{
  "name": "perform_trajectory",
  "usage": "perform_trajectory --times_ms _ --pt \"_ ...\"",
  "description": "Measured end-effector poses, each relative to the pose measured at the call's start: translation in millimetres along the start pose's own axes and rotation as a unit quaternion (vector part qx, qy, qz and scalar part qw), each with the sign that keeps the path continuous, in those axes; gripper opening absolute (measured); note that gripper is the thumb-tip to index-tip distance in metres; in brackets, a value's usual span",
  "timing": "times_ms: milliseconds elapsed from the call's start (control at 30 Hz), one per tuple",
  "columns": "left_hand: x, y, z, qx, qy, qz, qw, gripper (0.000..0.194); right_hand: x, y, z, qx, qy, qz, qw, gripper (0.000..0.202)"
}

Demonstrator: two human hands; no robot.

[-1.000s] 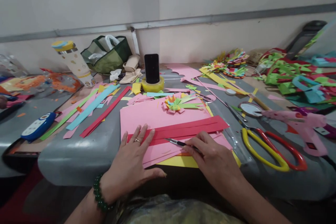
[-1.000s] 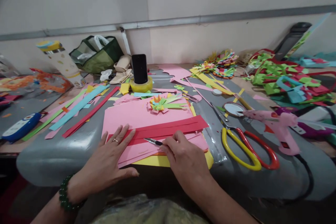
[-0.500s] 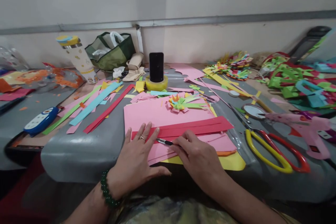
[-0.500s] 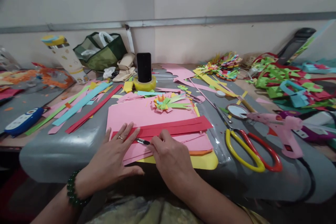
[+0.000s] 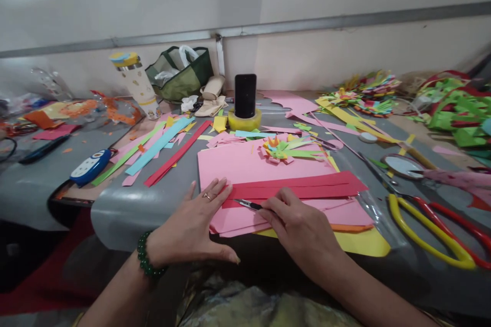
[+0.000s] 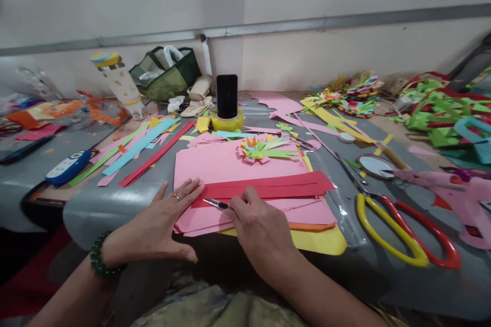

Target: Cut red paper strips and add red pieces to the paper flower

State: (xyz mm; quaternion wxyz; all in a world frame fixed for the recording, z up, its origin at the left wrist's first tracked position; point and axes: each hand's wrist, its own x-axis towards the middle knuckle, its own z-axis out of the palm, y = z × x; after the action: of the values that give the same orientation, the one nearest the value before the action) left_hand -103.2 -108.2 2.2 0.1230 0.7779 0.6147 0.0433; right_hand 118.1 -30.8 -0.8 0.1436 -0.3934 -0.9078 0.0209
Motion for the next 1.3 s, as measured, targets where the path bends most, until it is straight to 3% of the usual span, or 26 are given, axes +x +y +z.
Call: perform_trajectory --times_ms 267,967,1067,1167,1233,1300 --pt "2.1 4.2 1.5 0.023 0.029 0.004 0.999 0.114 5.8 -10.6 3.4 0.032 -0.019 -0.021 0.999 0.017" --pt "3.9 6.8 -9.6 0.010 -0.014 -0.007 1.000 0.112 26.2 -34.5 5.0 0.093 -0.047 -0.061 0.993 0.017" --pt "0.9 5.7 -10.2 -0.002 -0.024 -0.011 1.000 0.098 13.2 -22.7 -5.8 0.103 -0.058 -0.055 0.991 0.016" --pt "-0.2 5.1 -11.9 -0.024 -0.036 -0.027 0.999 0.071 -13.7 8.3 -30.2 0.114 -0.060 -0.008 0.992 0.013" --pt "3.9 6.9 -13.0 -0.027 -0.015 -0.045 0.999 0.064 -35.2 37.4 -50.4 0.134 -0.045 0.026 0.990 0.013" --pt "13.6 12.4 -14.1 -0.008 0.039 -0.061 0.997 0.064 -53.8 68.7 -68.0 0.150 0.016 0.047 0.987 0.017"
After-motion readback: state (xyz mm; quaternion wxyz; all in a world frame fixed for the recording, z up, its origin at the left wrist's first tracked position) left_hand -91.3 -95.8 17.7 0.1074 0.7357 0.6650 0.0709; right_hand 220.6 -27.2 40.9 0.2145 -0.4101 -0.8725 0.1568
